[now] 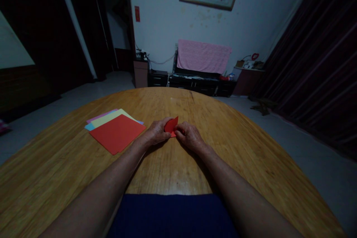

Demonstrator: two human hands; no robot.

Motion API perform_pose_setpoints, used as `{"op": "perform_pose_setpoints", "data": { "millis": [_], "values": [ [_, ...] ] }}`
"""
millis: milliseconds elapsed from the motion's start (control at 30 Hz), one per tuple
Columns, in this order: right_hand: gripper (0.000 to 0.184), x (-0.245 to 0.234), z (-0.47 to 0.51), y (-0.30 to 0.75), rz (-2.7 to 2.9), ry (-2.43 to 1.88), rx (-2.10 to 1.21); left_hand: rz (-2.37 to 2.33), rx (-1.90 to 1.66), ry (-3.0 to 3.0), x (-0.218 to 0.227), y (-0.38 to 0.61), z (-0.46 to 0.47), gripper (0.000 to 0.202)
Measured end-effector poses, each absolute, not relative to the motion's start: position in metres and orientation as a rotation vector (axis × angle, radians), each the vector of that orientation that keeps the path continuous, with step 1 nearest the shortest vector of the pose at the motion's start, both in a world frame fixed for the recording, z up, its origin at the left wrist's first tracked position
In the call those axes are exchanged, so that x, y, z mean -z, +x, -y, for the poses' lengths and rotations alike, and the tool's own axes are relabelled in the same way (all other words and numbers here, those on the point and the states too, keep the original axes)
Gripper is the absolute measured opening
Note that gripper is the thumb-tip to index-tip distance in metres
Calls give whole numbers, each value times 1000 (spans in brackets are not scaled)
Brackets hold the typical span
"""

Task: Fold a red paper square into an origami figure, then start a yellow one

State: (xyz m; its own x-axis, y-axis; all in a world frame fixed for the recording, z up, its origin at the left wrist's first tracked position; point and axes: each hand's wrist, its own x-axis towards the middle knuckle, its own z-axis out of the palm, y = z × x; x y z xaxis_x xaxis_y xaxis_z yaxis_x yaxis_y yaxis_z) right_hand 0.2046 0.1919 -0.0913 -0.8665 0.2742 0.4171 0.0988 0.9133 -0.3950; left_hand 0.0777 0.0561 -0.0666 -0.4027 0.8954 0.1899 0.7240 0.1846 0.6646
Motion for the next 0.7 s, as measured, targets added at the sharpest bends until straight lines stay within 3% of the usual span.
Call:
{"op": "perform_pose_setpoints", "data": {
  "millis": [167,700],
  "values": [
    [26,89,-197,210,2524,-275,-619,-2223,-997,1619,74,73,-58,74],
    [14,88,-197,212,2559,-306,-514,-2221,-985,1653,73,74,-58,75]
  ]
}}
